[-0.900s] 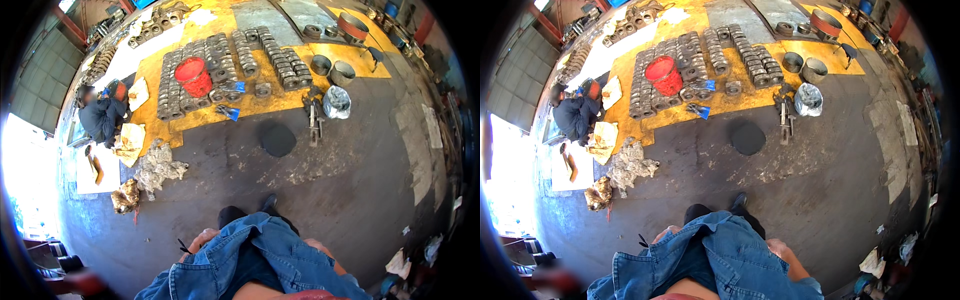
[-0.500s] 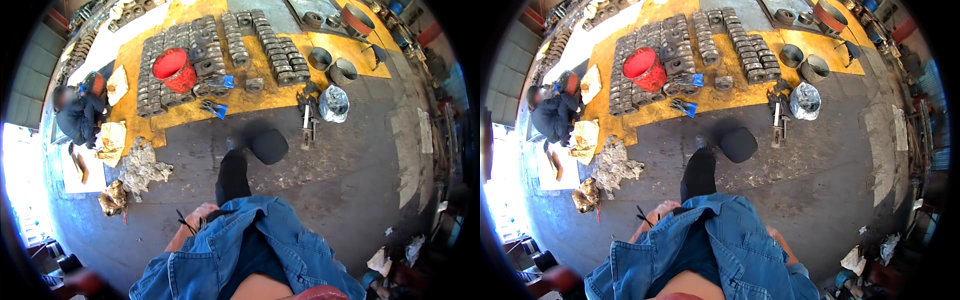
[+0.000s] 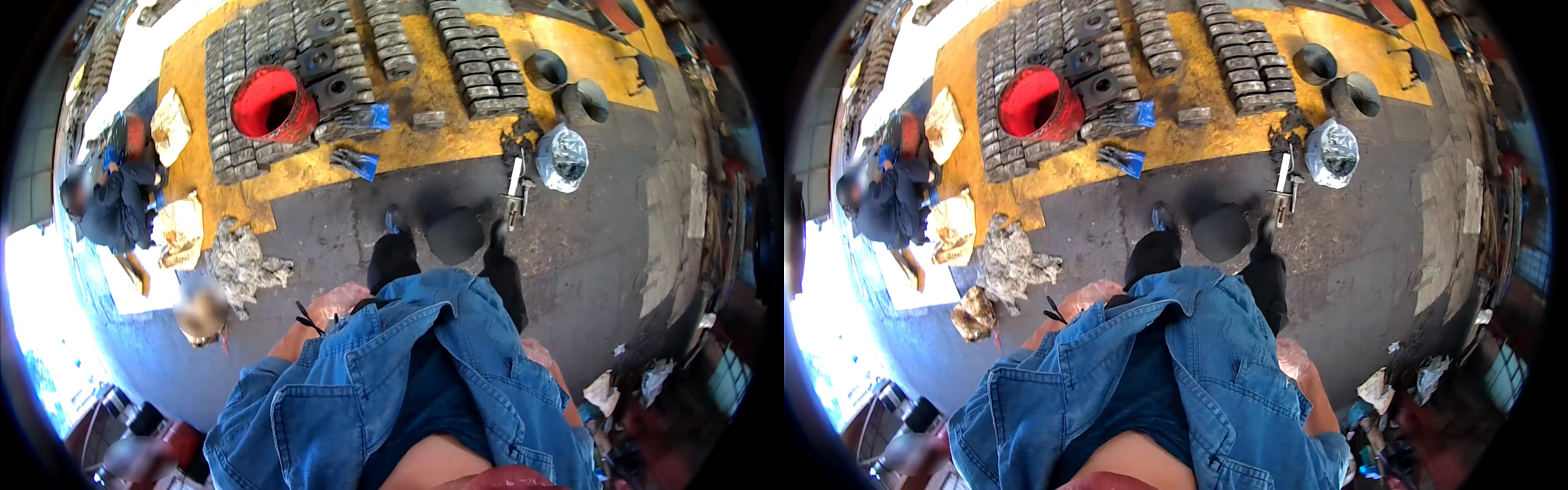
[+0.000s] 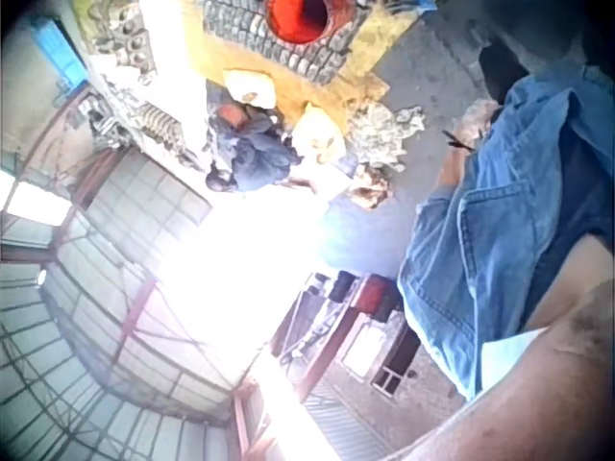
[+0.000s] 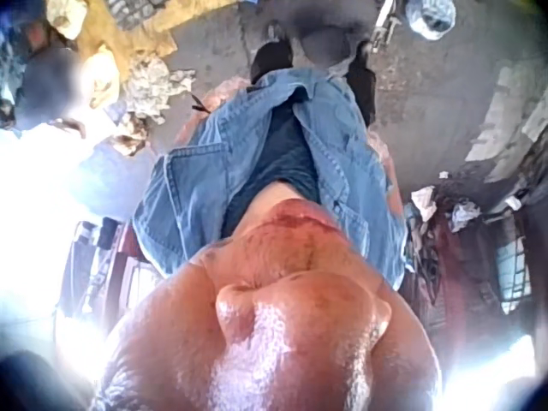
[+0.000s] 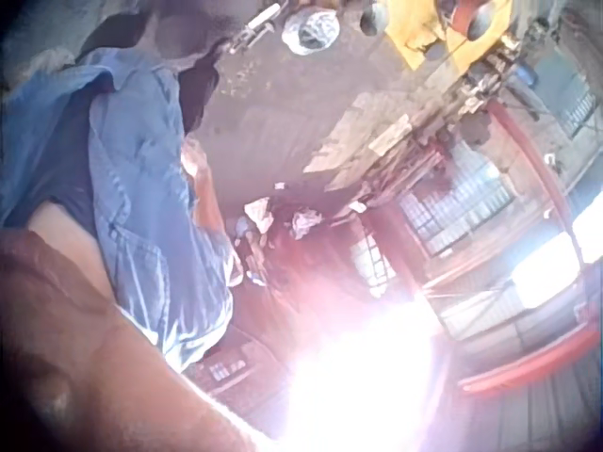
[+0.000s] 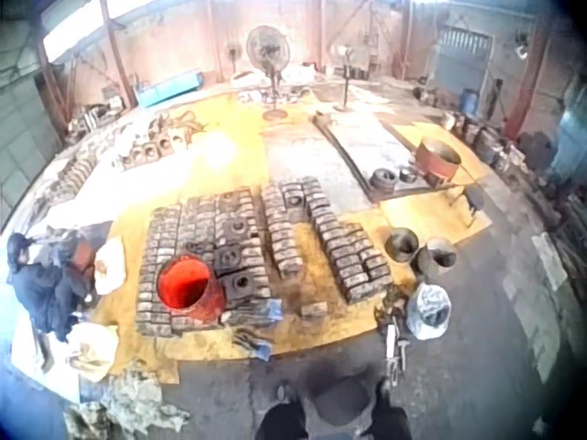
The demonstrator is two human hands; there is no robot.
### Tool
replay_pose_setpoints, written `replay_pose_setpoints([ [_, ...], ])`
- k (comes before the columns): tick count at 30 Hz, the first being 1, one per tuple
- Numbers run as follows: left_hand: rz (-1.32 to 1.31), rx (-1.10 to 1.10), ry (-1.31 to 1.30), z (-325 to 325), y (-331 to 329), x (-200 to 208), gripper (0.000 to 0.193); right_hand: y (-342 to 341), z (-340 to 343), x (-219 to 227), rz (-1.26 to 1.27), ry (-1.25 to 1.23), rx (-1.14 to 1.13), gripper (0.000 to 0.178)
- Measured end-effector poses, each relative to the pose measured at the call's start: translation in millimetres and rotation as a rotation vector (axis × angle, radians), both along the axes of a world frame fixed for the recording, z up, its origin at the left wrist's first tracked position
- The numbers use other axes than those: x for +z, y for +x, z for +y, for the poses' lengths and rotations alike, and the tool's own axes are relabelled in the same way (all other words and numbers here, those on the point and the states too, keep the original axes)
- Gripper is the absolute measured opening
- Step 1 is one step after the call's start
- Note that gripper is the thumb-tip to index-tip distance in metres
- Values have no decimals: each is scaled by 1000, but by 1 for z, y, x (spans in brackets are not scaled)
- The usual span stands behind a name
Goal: The person sits on the floor in a workshop and cleans a stack of metal parts using a hammer and a chisel. They repeatedly strike the parts to remove debris and then wipe them with a cloth. The person handles the parts one by one, placing them back in a pile after cleaning.
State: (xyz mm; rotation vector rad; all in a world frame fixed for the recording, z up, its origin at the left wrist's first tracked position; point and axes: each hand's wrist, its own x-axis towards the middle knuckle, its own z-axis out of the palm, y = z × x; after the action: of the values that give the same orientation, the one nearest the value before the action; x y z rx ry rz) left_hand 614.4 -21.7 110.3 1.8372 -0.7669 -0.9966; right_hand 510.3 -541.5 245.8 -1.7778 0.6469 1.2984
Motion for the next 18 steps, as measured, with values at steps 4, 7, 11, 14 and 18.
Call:
replay_pose_setpoints([
  [4, 124, 6, 107, -18, 38, 27, 40, 35, -40, -16, -1, -6, 249, 26],
  [7, 718, 472, -121, -16, 11, -10, 27, 82, -65, -37, -14, 29, 370, 26],
  [11, 340, 502, -135, -42, -3, -14, 15, 159, -103, -70, -40, 102, 522, 27],
  [14, 555, 556, 16, -80, 2, 7, 14, 216, -142, -87, -31, 171, 616, 27],
  [18, 802, 612, 149, -131, -7, 38, 13, 273, -194, -114, 30, 290, 762, 28],
])
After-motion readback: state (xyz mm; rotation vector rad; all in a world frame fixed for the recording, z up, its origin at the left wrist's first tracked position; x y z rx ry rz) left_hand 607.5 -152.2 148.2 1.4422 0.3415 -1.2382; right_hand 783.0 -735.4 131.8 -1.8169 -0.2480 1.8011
